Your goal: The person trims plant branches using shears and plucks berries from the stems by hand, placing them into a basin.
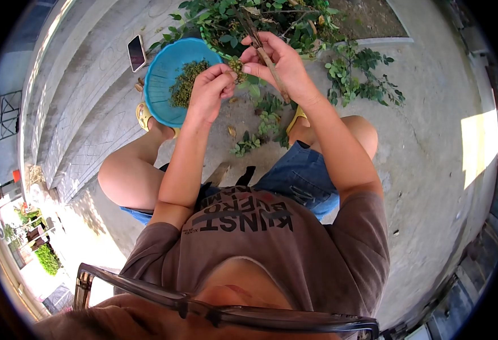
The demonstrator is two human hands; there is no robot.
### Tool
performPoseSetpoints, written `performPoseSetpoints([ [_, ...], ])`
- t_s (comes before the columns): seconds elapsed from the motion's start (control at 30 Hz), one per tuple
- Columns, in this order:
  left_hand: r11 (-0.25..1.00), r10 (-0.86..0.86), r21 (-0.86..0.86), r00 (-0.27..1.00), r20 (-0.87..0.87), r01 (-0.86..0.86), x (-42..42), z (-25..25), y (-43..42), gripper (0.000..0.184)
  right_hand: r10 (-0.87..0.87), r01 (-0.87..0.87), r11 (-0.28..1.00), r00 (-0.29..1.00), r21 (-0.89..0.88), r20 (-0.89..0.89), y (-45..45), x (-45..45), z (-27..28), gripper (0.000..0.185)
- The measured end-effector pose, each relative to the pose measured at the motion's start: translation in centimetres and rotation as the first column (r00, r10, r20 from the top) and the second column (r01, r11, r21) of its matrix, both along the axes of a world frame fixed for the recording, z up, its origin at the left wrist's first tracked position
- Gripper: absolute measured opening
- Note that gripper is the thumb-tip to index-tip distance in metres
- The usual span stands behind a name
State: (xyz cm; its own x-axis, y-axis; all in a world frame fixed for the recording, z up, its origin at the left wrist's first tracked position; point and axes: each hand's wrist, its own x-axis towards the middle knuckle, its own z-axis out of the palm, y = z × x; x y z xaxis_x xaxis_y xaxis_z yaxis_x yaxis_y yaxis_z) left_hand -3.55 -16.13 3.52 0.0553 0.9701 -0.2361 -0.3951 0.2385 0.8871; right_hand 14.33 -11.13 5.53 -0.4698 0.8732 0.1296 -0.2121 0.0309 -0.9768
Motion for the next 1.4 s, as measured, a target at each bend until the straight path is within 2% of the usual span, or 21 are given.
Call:
performPoseSetpoints([
  [0.07, 1.0, -0.017, 0.0, 0.999, -0.028, 0.017, 0.1, 0.0, -0.1, 0.005, -0.016, 0.015, 1.0, 0.999, 0.012, 0.039, -0.2, 0.0, 0.0, 0.041],
  [0.13, 0.999, 0.034, -0.003, 0.993, -0.11, -0.034, 0.2, 0.1, -0.1, 0.005, -0.069, 0.049, 0.991, 0.985, 0.126, 0.157, 0.0, 0.0, -0.4, 0.041],
  [0.43, 1.0, -0.006, 0.015, 0.996, -0.087, 0.008, 0.4, -0.1, -0.1, 0.005, -0.096, 0.062, 0.985, 0.973, 0.159, 0.21, 0.3, 1.2, 0.0, 0.041],
  [0.57, 1.0, 0.001, 0.019, 0.995, -0.097, 0.001, 0.4, -0.1, -0.2, 0.005, -0.072, 0.045, 0.99, 0.975, 0.13, 0.212, 0.3, 1.5, 0.3, 0.04],
  [0.67, 1.0, -0.018, 0.014, 1.0, -0.025, 0.018, 0.3, -0.3, -0.1, 0.004, -0.077, 0.06, 0.995, 0.974, 0.085, 0.211, 0.5, 1.5, 0.4, 0.04],
  [0.77, 1.0, 0.018, 0.005, 1.0, -0.014, -0.018, 0.2, -0.5, -0.1, 0.004, -0.125, 0.127, 0.992, 0.987, -0.018, 0.1, 1.0, 1.7, 0.1, 0.039],
  [0.87, 1.0, 0.019, 0.021, 0.999, -0.028, -0.018, 0.1, -0.4, -0.1, 0.006, -0.118, 0.119, 0.993, 0.993, -0.019, 0.029, 1.2, 1.9, 0.0, 0.04],
  [0.93, 0.991, 0.067, 0.124, 0.982, -0.178, -0.045, 0.3, -0.3, -0.2, 0.007, -0.116, 0.115, 0.993, 0.993, 0.016, 0.021, 1.3, 1.7, -0.5, 0.038],
  [0.97, 0.991, 0.065, 0.124, 0.982, -0.177, -0.043, 0.3, -0.4, -0.2, 0.007, -0.113, 0.112, 0.992, 0.994, 0.052, 0.012, 1.2, 1.5, -0.5, 0.036],
  [1.03, 0.965, 0.112, 0.263, 0.916, -0.386, -0.007, 0.3, -0.7, -0.2, 0.007, -0.106, 0.104, 0.994, 0.994, 0.044, 0.039, 0.8, 1.3, -0.2, 0.037],
  [1.13, 0.969, 0.074, 0.242, 0.879, -0.472, 0.049, 0.0, -1.2, -0.3, 0.007, -0.066, 0.065, 0.998, 0.996, 0.011, 0.059, 0.5, 1.1, -0.1, 0.043],
  [1.2, 0.973, 0.069, 0.227, 0.89, -0.451, 0.039, 0.1, -1.1, -0.3, 0.007, 0.043, -0.043, 0.999, 0.998, 0.006, 0.039, 0.1, 0.9, 0.1, 0.046],
  [1.27, 0.977, 0.065, 0.212, 0.9, -0.43, 0.031, 0.2, -1.0, -0.4, 0.006, 0.073, -0.073, 0.997, 0.997, 0.01, 0.035, 0.0, 0.9, -0.2, 0.048],
  [1.37, 0.981, 0.061, 0.193, 0.94, -0.336, 0.005, 0.7, -0.7, -0.4, 0.006, -0.049, -0.025, 0.974, 0.947, 0.224, 0.318, -0.3, 0.8, -0.4, 0.052],
  [1.4, 0.983, 0.072, 0.183, 0.952, -0.299, -0.017, 0.8, -0.6, -0.4, 0.005, -0.05, -0.024, 0.975, 0.947, 0.223, 0.318, -0.4, 0.7, -0.3, 0.052],
])
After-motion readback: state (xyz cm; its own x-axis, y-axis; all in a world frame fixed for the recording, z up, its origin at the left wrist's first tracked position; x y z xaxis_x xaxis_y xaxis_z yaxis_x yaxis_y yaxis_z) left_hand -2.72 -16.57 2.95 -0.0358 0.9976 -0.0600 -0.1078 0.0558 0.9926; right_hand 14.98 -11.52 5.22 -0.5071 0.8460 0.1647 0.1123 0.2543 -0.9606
